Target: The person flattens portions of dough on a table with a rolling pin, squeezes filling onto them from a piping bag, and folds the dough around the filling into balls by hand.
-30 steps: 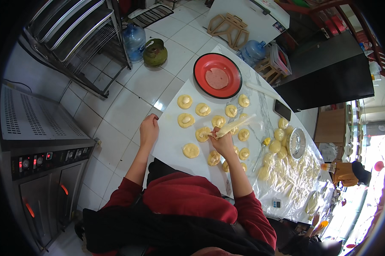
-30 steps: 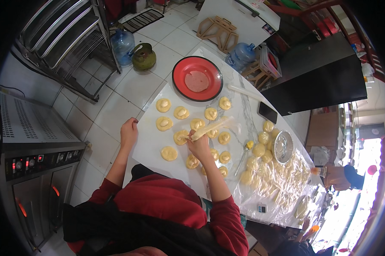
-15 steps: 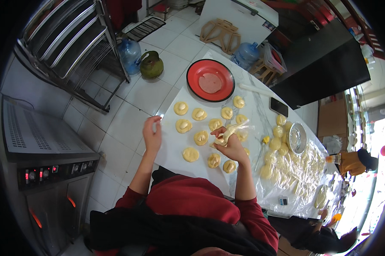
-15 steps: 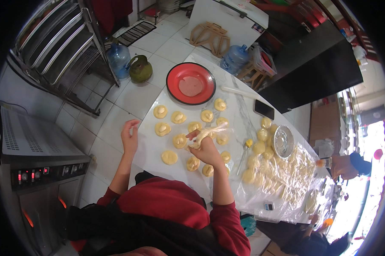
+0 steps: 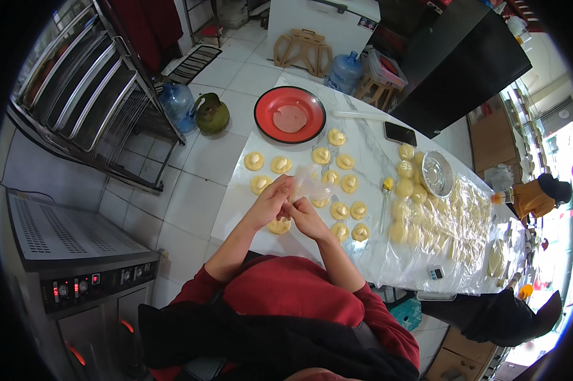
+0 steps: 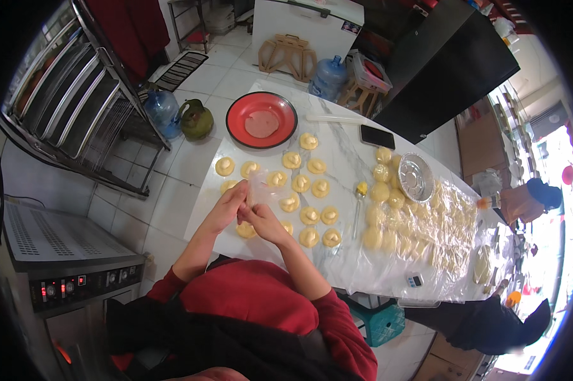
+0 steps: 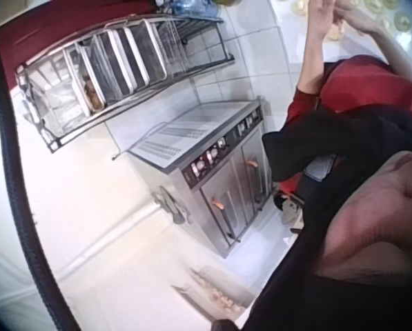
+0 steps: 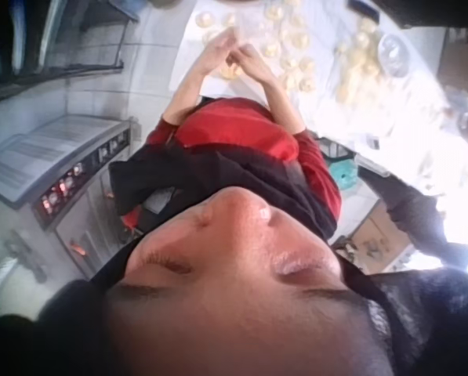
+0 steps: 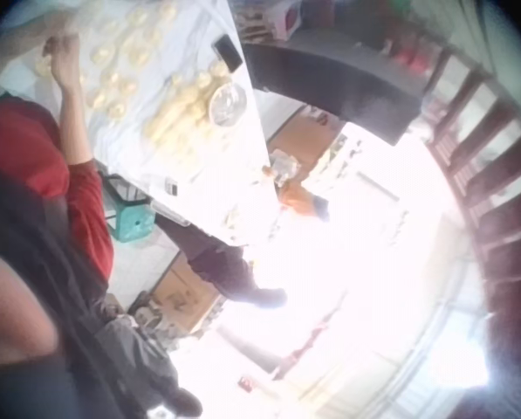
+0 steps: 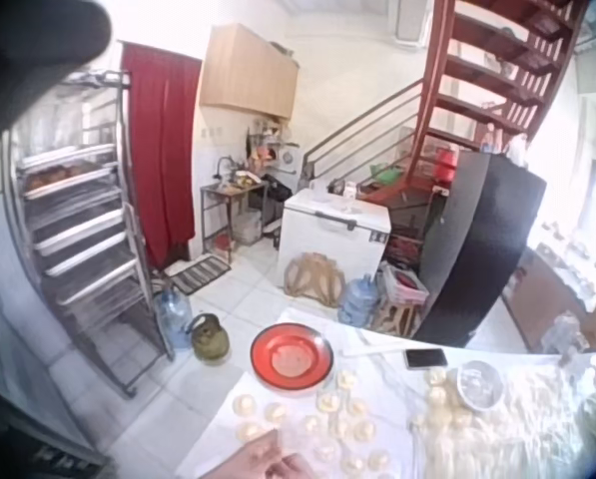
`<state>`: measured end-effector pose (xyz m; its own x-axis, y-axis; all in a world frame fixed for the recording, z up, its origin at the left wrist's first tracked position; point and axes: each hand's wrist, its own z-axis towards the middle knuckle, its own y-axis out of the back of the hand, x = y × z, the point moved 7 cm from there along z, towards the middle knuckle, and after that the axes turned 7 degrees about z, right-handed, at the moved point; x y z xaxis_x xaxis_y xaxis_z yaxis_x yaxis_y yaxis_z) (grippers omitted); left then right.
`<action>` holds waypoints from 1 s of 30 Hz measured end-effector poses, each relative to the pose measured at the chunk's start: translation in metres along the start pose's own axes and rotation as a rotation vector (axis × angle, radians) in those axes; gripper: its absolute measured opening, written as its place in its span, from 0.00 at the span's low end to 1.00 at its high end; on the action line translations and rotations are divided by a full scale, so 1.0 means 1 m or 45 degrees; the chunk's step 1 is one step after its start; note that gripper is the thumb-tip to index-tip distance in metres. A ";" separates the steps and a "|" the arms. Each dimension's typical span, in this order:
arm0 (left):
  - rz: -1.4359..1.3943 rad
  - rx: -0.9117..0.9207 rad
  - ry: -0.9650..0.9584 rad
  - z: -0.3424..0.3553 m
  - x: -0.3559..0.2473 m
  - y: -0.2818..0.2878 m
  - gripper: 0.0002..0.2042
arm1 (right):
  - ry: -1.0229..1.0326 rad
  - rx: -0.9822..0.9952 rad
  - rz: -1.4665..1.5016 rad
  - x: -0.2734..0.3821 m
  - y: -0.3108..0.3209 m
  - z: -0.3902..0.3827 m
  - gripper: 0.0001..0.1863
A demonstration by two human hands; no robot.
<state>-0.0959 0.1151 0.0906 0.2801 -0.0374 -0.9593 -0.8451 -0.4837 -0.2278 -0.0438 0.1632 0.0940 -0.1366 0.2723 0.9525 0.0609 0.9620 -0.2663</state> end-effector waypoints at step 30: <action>-1.159 -0.096 -0.008 -0.011 0.005 0.073 0.10 | 0.002 0.234 0.058 -0.055 -0.014 -0.003 0.16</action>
<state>-0.1513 0.0702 0.0708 0.8215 0.3911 -0.4151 -0.2668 -0.3797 -0.8858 -0.0337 0.1352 0.0460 -0.1360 0.3157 0.9391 -0.1145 0.9365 -0.3314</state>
